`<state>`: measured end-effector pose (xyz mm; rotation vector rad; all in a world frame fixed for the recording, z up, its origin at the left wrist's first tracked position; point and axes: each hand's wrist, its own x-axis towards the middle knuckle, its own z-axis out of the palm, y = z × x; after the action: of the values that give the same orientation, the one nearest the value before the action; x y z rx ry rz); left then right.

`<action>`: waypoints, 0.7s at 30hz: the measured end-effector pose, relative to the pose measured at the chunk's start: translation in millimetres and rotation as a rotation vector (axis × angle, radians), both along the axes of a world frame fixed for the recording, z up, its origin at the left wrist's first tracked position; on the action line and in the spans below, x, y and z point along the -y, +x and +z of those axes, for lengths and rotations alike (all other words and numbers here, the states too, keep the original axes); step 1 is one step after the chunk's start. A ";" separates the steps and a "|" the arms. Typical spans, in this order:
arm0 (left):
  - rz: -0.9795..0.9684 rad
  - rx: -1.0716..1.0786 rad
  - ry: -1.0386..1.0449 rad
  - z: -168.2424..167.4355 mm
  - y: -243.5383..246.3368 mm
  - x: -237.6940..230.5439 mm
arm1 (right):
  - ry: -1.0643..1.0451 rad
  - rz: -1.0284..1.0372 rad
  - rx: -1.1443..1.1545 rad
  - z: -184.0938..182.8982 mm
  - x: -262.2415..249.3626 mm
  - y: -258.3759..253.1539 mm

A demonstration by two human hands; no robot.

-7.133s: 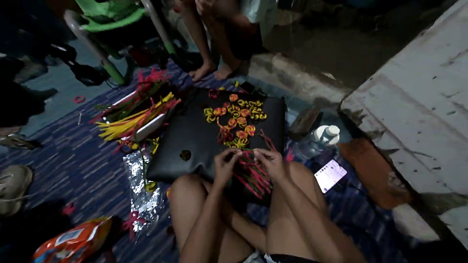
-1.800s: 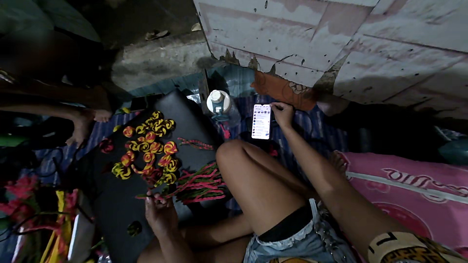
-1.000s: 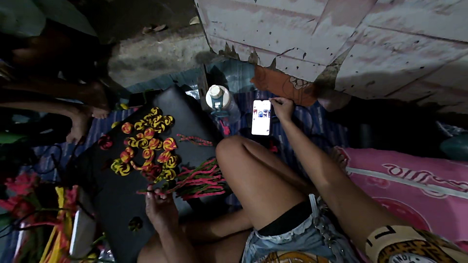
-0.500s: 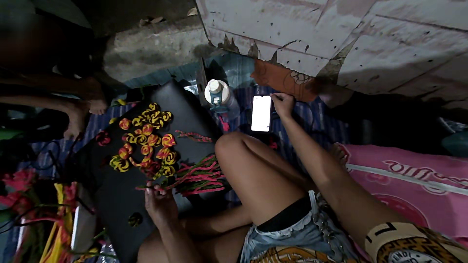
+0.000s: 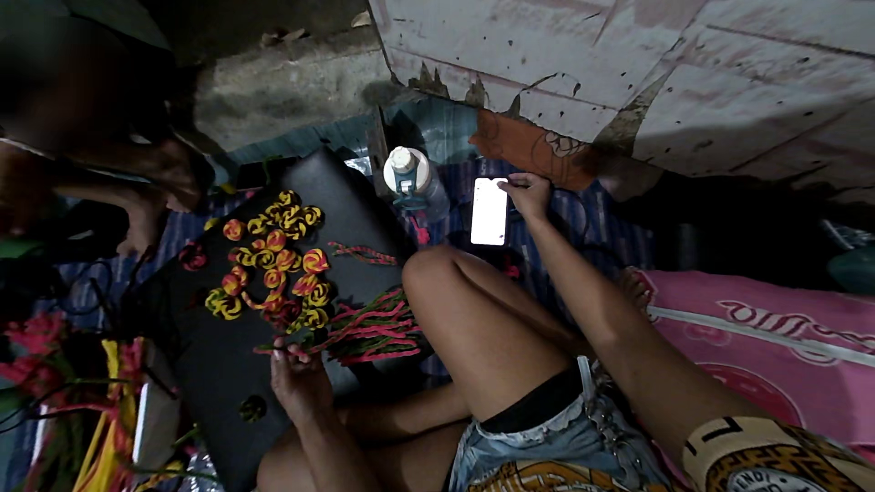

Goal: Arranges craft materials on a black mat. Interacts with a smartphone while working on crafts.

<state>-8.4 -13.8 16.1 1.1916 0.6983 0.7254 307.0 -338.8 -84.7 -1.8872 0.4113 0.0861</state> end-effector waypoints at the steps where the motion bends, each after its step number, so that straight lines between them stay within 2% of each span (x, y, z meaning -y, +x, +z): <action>1: 0.001 -0.005 0.001 -0.1 0.1 -0.2 | 0.000 0.003 -0.004 -0.1 -0.2 0.1; 10: -0.024 0.017 0.024 -1.9 -2.1 -1.7 | -0.031 0.013 0.019 0.1 0.4 -3.3; 14: 0.007 0.001 0.035 3.4 -3.0 -0.3 | -0.085 -0.014 0.096 -2.8 5.1 -8.4; 16: 0.027 0.020 0.031 5.6 -5.3 -1.0 | -0.061 -0.044 0.211 1.3 3.4 -14.3; 18: 0.038 0.031 0.025 7.0 -7.7 -0.5 | 0.036 -0.018 0.355 30.3 -2.3 -33.7; 21: 0.082 0.003 0.011 8.5 -8.0 4.3 | 0.247 0.199 0.726 119.1 -24.0 -91.6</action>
<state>-16.3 -18.1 24.7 1.1767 0.7449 0.7998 215.4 -314.8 34.4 -1.5783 -0.2730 -0.3913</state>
